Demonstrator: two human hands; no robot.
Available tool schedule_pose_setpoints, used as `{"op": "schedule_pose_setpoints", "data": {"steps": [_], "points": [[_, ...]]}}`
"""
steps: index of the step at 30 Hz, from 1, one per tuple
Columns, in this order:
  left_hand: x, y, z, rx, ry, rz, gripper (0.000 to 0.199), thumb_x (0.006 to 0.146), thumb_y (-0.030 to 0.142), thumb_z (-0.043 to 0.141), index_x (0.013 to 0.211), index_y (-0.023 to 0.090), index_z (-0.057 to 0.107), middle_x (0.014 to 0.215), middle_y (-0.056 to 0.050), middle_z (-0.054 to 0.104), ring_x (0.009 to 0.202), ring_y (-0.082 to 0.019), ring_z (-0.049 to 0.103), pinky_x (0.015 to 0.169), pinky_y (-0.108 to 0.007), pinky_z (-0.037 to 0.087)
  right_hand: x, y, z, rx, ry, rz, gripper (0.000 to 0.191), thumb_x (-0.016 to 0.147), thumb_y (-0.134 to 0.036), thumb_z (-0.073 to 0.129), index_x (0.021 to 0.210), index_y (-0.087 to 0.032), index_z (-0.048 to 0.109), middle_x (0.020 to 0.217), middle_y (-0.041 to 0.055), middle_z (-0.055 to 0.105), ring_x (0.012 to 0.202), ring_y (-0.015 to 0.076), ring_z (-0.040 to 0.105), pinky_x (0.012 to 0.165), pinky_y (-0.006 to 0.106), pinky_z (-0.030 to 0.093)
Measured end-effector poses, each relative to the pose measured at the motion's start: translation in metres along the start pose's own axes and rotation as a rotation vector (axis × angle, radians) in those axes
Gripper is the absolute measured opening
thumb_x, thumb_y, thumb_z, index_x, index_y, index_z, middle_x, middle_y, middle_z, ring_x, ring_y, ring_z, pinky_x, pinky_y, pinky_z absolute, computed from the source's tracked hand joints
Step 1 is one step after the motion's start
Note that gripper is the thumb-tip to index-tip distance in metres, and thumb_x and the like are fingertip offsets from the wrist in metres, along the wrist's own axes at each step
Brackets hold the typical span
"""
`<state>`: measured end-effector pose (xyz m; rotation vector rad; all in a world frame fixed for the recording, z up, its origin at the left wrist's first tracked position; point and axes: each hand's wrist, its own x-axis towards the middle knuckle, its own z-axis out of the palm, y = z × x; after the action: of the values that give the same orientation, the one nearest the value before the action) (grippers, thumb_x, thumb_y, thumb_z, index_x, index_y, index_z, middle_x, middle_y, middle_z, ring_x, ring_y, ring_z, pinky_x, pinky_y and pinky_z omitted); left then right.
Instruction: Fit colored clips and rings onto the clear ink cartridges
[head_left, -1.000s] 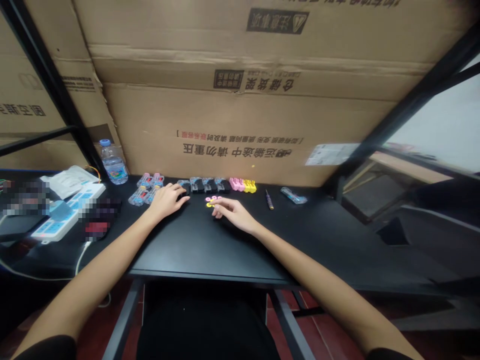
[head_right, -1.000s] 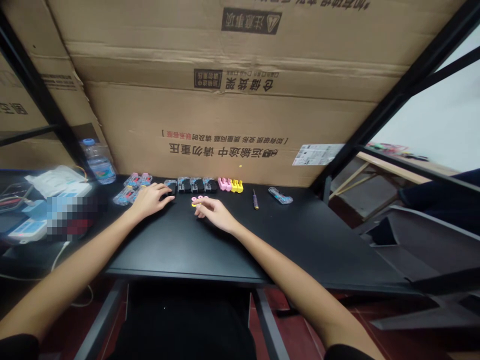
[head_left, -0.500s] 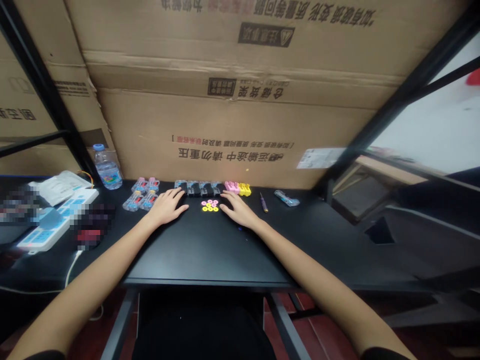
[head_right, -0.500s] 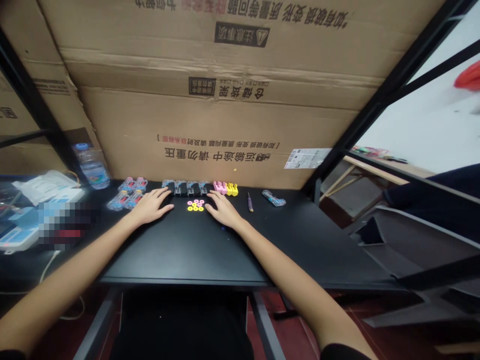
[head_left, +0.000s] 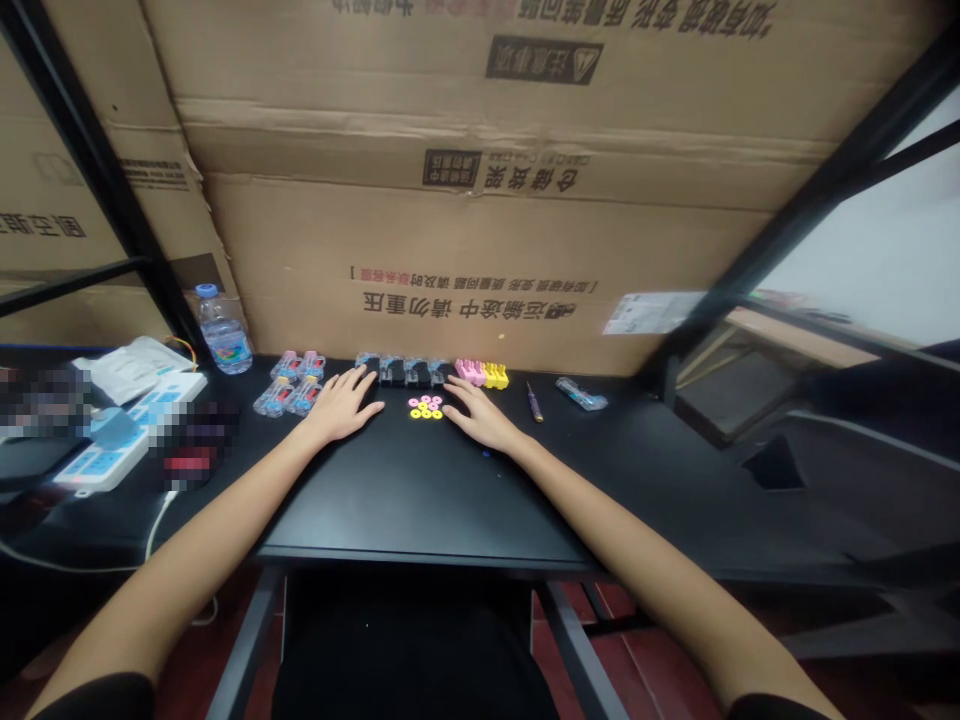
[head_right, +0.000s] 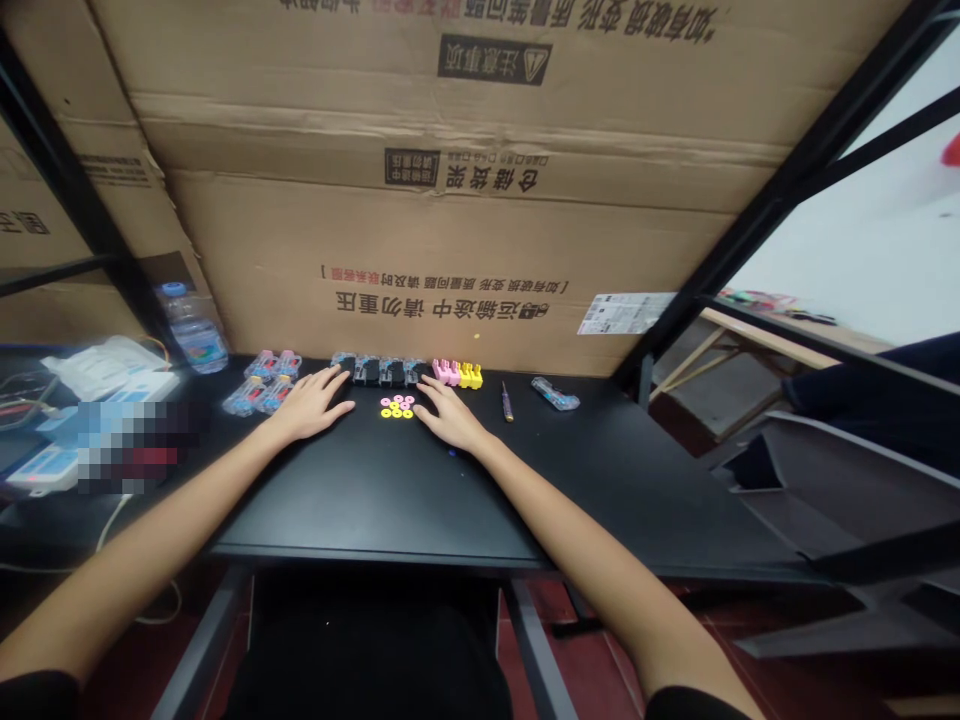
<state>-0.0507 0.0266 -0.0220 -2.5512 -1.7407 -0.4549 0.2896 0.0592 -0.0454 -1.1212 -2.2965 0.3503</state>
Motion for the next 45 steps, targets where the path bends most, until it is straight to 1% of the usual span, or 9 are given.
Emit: {"op": "schedule_pose_setpoints", "data": {"steps": [6,9,13,19,23,28,33,38,45], "points": [[-0.008,-0.015,-0.024,0.106,0.117,-0.018,0.058,0.102,0.048,0.055,0.153,0.020,0.057,0.168,-0.016,0.045,0.153,-0.041,0.043,0.125,-0.056,0.036,-0.002,-0.005,-0.004,-0.003,0.037,-0.005,0.053,0.105,-0.048,0.055,0.152,-0.024,0.059,0.166,0.0159,0.047,0.155,0.0337,0.045,0.129,0.059,0.034],[-0.009,-0.028,-0.030,0.104,0.120,-0.115,0.056,0.101,0.047,0.055,0.150,0.021,0.060,0.160,-0.016,0.054,0.147,-0.040,0.049,0.122,-0.057,0.040,-0.001,-0.007,-0.007,-0.026,0.083,0.002,0.051,0.104,-0.044,0.055,0.149,-0.020,0.060,0.161,0.0181,0.053,0.153,0.0332,0.047,0.128,0.058,0.035],[-0.009,-0.033,-0.022,0.105,0.060,-0.182,0.065,0.100,0.057,0.055,0.156,0.022,0.055,0.166,-0.016,0.047,0.153,-0.043,0.041,0.123,-0.059,0.037,0.002,-0.006,-0.017,-0.074,0.177,0.043,0.047,0.101,-0.037,0.055,0.144,-0.019,0.064,0.149,0.0175,0.064,0.142,0.0336,0.057,0.123,0.056,0.043],[-0.011,-0.030,-0.007,0.118,-0.020,-0.262,0.081,0.099,0.073,0.045,0.165,0.025,0.044,0.176,-0.015,0.032,0.164,-0.045,0.021,0.129,-0.067,0.020,0.002,0.018,-0.047,-0.269,0.292,0.218,0.047,0.097,-0.029,0.055,0.140,-0.015,0.066,0.136,0.0192,0.072,0.125,0.0390,0.065,0.111,0.057,0.050],[-0.010,-0.028,-0.008,0.075,-0.102,-0.293,0.086,0.099,0.074,0.042,0.169,0.023,0.038,0.178,-0.016,0.024,0.166,-0.043,0.014,0.131,-0.066,0.017,-0.002,0.041,-0.059,-0.324,0.241,0.293,0.051,0.095,-0.023,0.054,0.144,-0.012,0.063,0.139,0.0198,0.071,0.129,0.0394,0.064,0.112,0.056,0.050],[-0.009,-0.018,-0.011,0.007,-0.126,-0.259,0.085,0.099,0.074,0.044,0.168,0.025,0.038,0.179,-0.014,0.023,0.167,-0.043,0.013,0.131,-0.066,0.016,-0.003,0.054,-0.057,-0.309,0.181,0.342,0.046,0.097,-0.023,0.054,0.140,-0.014,0.067,0.137,0.0173,0.073,0.127,0.0356,0.067,0.113,0.052,0.051],[-0.009,-0.009,-0.009,-0.107,-0.061,-0.224,0.085,0.097,0.076,0.048,0.167,0.028,0.038,0.178,-0.015,0.027,0.165,-0.047,0.014,0.128,-0.070,0.020,-0.002,0.053,-0.055,-0.321,0.187,0.348,0.038,0.097,-0.025,0.054,0.126,-0.013,0.076,0.135,0.0190,0.071,0.125,0.0339,0.068,0.114,0.047,0.051],[-0.008,0.001,-0.014,-0.200,-0.061,-0.215,0.086,0.094,0.076,0.055,0.165,0.029,0.040,0.176,-0.016,0.030,0.163,-0.052,0.015,0.123,-0.076,0.025,-0.002,0.048,-0.060,-0.338,0.189,0.433,0.037,0.097,-0.031,0.057,0.123,-0.013,0.078,0.132,0.0190,0.071,0.117,0.0344,0.071,0.104,0.043,0.055],[-0.011,0.012,-0.034,-0.203,-0.072,-0.236,0.086,0.096,0.077,0.048,0.167,0.030,0.035,0.180,-0.011,0.021,0.167,-0.047,0.001,0.129,-0.074,0.014,-0.003,0.039,-0.065,-0.450,0.158,0.486,0.038,0.097,-0.032,0.060,0.126,-0.013,0.076,0.132,0.0184,0.073,0.116,0.0322,0.072,0.098,0.037,0.054]]}}
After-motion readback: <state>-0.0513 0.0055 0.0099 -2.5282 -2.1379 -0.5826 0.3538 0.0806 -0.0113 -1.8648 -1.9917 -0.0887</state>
